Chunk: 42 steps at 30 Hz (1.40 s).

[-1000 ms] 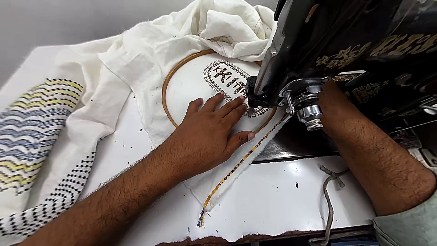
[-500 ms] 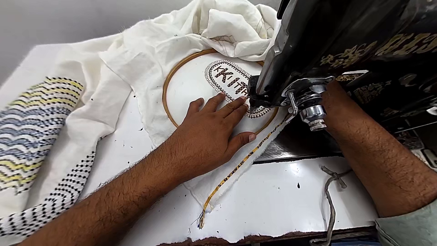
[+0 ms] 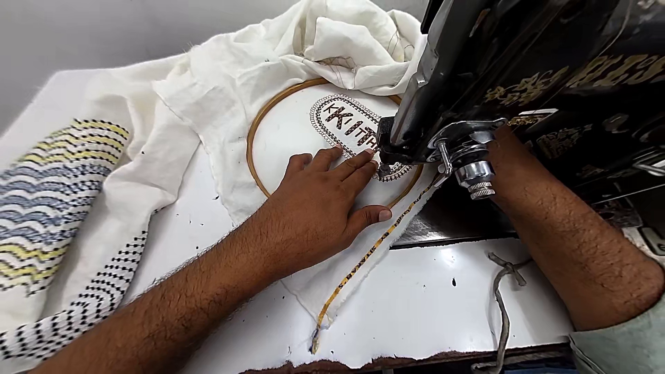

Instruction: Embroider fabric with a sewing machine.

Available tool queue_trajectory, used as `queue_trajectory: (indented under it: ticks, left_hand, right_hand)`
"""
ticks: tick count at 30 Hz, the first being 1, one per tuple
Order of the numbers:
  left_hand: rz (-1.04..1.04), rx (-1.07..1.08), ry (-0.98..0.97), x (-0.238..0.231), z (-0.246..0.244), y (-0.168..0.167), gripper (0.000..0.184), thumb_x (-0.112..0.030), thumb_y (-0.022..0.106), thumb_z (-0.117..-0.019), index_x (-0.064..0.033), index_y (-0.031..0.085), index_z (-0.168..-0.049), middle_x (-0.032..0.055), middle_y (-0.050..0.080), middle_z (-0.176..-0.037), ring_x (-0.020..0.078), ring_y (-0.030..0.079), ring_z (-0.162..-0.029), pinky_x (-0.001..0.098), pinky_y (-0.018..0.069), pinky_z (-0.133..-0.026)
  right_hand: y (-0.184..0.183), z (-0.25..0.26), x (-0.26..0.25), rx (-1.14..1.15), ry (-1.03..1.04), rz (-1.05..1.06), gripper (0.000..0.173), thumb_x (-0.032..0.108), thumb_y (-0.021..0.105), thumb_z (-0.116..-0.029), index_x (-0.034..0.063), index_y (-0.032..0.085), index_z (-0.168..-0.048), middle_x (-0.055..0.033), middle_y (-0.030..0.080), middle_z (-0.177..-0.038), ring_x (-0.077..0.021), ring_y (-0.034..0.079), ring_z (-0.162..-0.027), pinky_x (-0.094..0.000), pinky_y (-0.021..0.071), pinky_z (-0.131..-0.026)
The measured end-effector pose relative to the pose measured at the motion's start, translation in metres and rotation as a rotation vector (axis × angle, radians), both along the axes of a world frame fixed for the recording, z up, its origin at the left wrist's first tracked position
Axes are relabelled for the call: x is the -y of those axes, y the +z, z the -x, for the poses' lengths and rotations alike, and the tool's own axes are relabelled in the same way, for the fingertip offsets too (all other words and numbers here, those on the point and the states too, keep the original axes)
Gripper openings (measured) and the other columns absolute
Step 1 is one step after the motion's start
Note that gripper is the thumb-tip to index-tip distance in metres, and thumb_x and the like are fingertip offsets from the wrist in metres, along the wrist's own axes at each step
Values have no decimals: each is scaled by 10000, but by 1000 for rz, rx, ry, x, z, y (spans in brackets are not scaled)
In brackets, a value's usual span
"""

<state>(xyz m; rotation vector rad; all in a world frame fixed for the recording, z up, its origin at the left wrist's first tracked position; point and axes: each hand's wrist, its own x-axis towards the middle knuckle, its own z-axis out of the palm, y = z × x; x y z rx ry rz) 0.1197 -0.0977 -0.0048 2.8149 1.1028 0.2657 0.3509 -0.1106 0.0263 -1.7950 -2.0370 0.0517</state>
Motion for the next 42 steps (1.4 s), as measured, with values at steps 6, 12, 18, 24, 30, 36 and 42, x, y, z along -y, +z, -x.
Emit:
queue_trajectory:
  ticks: [6, 12, 18, 24, 30, 36, 42]
  left_hand:
    - [-20, 14, -33, -4, 6, 10, 538, -479, 381, -1074, -122, 673, -1351, 40, 636, -1396, 303, 608, -1081, 505, 451, -838]
    - [-11, -85, 18, -15, 15, 11, 585, -519, 427, -1051, -156, 543, -1495, 10, 460, -1599, 336, 452, -1427, 608, 405, -1017]
    - [24, -148, 39, -7, 15, 12, 616, -528, 357, -1073, -151, 479, -1545, 32, 424, -1625, 356, 407, -1475, 646, 381, -1070]
    - [20, -145, 44, -7, 15, 11, 617, -530, 346, -1075, -154, 475, -1548, 31, 419, -1629, 355, 407, -1475, 641, 376, -1072]
    - [18, -150, 50, -7, 14, 10, 623, -538, 330, -1075, -162, 475, -1550, 23, 412, -1633, 358, 397, -1480, 648, 373, -1065]
    - [4, -144, 56, -7, 13, 8, 623, -537, 319, -1076, -163, 477, -1549, 17, 410, -1635, 353, 390, -1487, 636, 369, -1079]
    - [7, -150, 51, -5, 12, 9, 621, -528, 314, -1080, -156, 474, -1551, 14, 404, -1639, 343, 390, -1488, 627, 360, -1081]
  right_hand:
    - [-33, -7, -31, -219, 183, -95, 291, 166, 682, -923, -30, 676, -1138, -152, 691, -1047, -138, 635, -976, -283, 483, -898]
    - [-26, -9, -39, 8, 67, -1, 322, 161, 697, -908, -123, 661, -1057, -313, 674, -1037, -395, 649, -980, -525, 465, -877]
    - [-13, -5, -11, -169, 170, -56, 219, 134, 660, -917, -69, 677, -998, -175, 677, -924, -143, 623, -866, -281, 479, -806]
    - [-19, 1, -14, -244, 164, -105, 207, 129, 657, -928, -42, 681, -1042, -139, 672, -943, -84, 606, -884, -228, 466, -826]
    - [-22, -1, -13, -298, 201, -125, 221, 134, 664, -926, -36, 680, -1067, -112, 672, -966, -30, 595, -922, -171, 446, -856]
    - [-23, -3, -13, -353, 208, -123, 218, 145, 659, -930, -24, 678, -1066, -77, 663, -952, 16, 581, -913, -139, 438, -845]
    - [-17, -3, -11, -367, 178, -62, 194, 140, 654, -936, -13, 668, -1055, -45, 639, -923, 36, 564, -869, -131, 442, -810]
